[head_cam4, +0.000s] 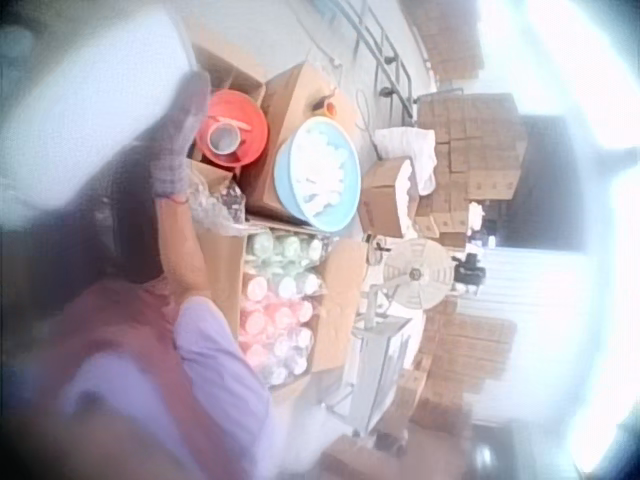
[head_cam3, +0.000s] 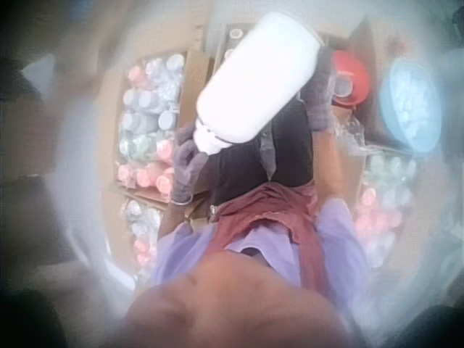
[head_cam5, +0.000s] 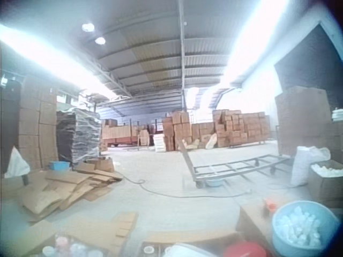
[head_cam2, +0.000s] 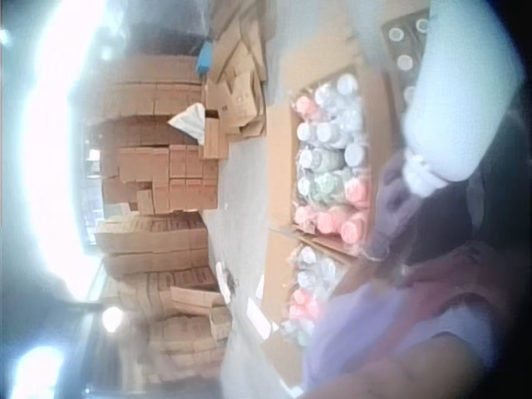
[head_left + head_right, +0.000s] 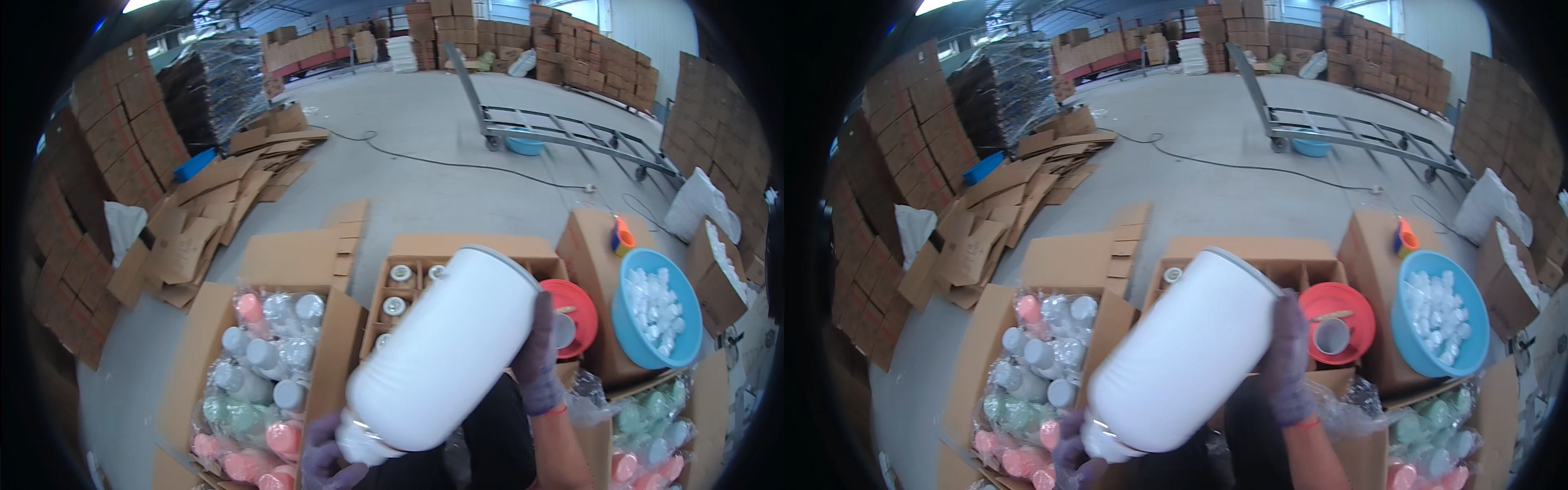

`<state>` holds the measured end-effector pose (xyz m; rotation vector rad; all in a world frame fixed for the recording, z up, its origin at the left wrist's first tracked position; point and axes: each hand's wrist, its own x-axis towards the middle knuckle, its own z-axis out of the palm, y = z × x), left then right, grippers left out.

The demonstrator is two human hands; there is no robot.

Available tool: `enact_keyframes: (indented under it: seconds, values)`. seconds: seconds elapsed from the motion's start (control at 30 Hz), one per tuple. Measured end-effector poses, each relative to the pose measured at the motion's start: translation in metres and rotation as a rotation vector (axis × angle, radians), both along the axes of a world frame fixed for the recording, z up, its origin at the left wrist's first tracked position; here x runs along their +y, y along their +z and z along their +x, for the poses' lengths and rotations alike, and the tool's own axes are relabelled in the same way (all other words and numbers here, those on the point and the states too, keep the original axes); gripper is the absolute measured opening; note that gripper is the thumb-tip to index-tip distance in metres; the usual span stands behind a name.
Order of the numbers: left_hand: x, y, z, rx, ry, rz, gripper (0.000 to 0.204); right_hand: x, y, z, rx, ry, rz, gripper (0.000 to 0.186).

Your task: The person sits on the floor in a warehouse and repeatedly packs white thermos bottles into a cardboard box. They open each bottle, place a small white cap into the opening, close the lid, wrap the bottle in a plastic bag, and place it into a compartment in the box.

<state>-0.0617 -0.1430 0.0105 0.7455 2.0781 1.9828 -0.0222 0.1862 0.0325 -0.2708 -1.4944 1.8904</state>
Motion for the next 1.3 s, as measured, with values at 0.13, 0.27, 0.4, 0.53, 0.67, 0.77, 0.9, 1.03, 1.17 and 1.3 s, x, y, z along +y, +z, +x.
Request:
enact_keyframes:
  seconds: [0.13, 0.27, 0.4, 0.53, 0.67, 0.77, 0.9, 1.03, 1.17, 1.3]
  values:
    - [0.028, -0.031, -0.009, -0.194, -0.384, -0.032, 0.047, 0.024, -0.016, 0.063, -0.011, 0.014, 0.549, 0.037]
    - [0.118, -0.042, -0.004, -0.505, -0.393, 0.192, 0.054, -0.018, -0.068, 0.105, -0.134, 0.384, 0.509, 0.037]
    - [0.135, -0.047, 0.011, -0.318, -0.475, 0.091, 0.048, -0.025, -0.022, 0.118, -0.166, 0.197, 0.789, 0.034]
    - [0.126, -0.010, 0.029, -0.211, -0.406, 0.012, 0.038, -0.021, -0.024, 0.119, -0.233, 0.230, 0.724, 0.025]
    - [0.097, -0.017, 0.023, -0.412, -0.105, 0.415, 0.040, 0.024, -0.058, 0.135, -0.398, 0.124, 0.519, 0.025]
    - [0.131, -0.003, 0.035, -0.014, -0.181, -0.072, 0.045, -0.007, -0.021, 0.108, -0.070, 0.447, 0.593, 0.029]
    - [0.081, -0.029, 0.013, -0.399, -0.270, 0.480, 0.051, 0.036, -0.035, 0.124, -0.438, 0.352, 0.417, 0.038]
    - [0.125, -0.008, 0.018, -0.157, -0.294, -0.020, 0.050, 0.015, -0.029, 0.120, -0.328, 0.503, 0.390, 0.046]
    - [0.060, -0.064, -0.011, -0.510, -0.331, 0.677, 0.059, 0.045, -0.036, 0.130, -0.505, 0.337, 0.175, 0.049]
    - [0.124, -0.014, -0.001, -0.399, -0.641, 0.195, 0.071, 0.007, -0.027, 0.109, -0.258, 0.463, 0.330, 0.045]
